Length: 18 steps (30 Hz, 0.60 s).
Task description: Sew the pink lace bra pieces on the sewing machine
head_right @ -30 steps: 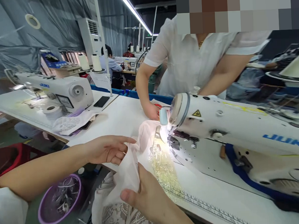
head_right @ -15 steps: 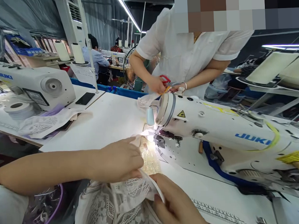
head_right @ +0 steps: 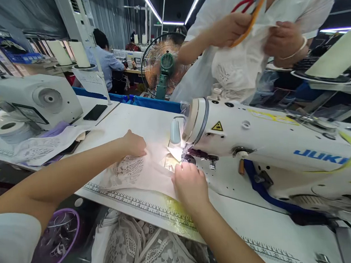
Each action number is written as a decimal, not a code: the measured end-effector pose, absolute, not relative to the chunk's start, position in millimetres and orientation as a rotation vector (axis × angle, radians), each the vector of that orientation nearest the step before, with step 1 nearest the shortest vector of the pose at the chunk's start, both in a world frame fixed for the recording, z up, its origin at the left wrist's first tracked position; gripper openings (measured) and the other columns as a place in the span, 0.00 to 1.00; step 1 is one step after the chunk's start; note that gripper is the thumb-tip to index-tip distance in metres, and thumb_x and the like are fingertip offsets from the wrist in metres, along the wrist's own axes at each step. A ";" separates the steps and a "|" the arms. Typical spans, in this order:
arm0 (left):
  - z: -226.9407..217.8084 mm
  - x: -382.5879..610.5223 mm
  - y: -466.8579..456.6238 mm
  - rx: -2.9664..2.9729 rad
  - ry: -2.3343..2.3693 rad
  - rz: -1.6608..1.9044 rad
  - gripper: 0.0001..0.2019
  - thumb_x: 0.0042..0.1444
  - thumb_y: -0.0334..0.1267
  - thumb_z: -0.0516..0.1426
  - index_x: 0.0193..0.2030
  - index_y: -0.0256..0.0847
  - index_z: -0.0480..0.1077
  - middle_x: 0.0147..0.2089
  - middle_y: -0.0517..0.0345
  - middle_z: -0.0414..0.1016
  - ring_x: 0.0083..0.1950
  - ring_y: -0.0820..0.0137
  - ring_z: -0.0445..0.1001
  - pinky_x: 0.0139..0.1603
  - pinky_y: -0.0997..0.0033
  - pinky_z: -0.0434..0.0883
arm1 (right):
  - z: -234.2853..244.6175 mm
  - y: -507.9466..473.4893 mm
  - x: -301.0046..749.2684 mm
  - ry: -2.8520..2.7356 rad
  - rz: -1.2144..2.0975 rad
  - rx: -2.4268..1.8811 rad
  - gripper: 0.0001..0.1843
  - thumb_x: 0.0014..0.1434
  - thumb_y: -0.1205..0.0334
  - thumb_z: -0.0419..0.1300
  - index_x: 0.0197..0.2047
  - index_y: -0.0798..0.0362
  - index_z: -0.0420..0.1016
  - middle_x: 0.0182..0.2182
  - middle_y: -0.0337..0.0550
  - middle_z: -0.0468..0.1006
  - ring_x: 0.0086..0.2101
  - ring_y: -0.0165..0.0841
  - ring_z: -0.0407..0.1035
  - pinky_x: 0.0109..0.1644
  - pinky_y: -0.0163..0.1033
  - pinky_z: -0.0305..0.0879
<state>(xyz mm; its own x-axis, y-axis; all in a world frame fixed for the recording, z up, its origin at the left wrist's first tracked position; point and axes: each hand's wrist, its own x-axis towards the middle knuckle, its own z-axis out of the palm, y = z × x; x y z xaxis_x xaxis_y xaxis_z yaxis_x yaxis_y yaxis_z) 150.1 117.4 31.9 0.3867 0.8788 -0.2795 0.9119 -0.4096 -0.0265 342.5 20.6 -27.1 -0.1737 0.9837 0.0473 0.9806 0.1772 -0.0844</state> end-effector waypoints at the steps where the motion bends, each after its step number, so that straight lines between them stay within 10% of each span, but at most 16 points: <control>1: 27.0 155.3 119.1 2.543 1.612 -0.375 0.04 0.52 0.34 0.59 0.30 0.35 0.73 0.41 0.44 0.74 0.48 0.52 0.71 0.51 0.51 0.64 | -29.0 18.6 340.2 -2.312 -0.066 -1.966 0.04 0.58 0.69 0.53 0.31 0.54 0.67 0.34 0.50 0.71 0.36 0.39 0.64 0.32 0.38 0.54; 7: -1.8 207.3 120.0 2.564 1.392 -0.125 0.13 0.57 0.30 0.53 0.47 0.42 0.71 0.51 0.50 0.72 0.48 0.62 0.73 0.45 0.67 0.68 | -58.2 1.3 336.8 -2.387 -0.329 -1.837 0.08 0.59 0.71 0.52 0.37 0.54 0.72 0.27 0.44 0.72 0.27 0.34 0.64 0.26 0.37 0.56; 11: -18.0 228.0 143.7 2.473 1.415 -0.063 0.14 0.63 0.42 0.48 0.45 0.41 0.72 0.46 0.52 0.76 0.46 0.62 0.74 0.43 0.69 0.69 | -84.7 -3.2 331.2 -2.383 -0.545 -1.538 0.20 0.61 0.72 0.47 0.56 0.61 0.65 0.42 0.56 0.76 0.40 0.40 0.71 0.38 0.41 0.69; 18: -15.2 208.2 159.6 2.408 1.634 0.078 0.15 0.62 0.41 0.50 0.52 0.42 0.68 0.54 0.50 0.70 0.49 0.63 0.73 0.45 0.69 0.69 | -97.4 13.1 345.9 -2.506 -0.510 -1.266 0.19 0.65 0.65 0.44 0.53 0.61 0.68 0.52 0.58 0.73 0.53 0.45 0.66 0.53 0.49 0.68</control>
<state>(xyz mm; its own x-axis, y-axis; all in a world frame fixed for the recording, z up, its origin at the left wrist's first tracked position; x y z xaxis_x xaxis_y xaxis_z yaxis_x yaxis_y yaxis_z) 208.2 159.6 -15.2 0.3767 0.9225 -0.0847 0.9103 -0.3517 0.2184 345.9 13.1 -97.4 -0.5732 0.7123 0.4051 0.8140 0.5518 0.1814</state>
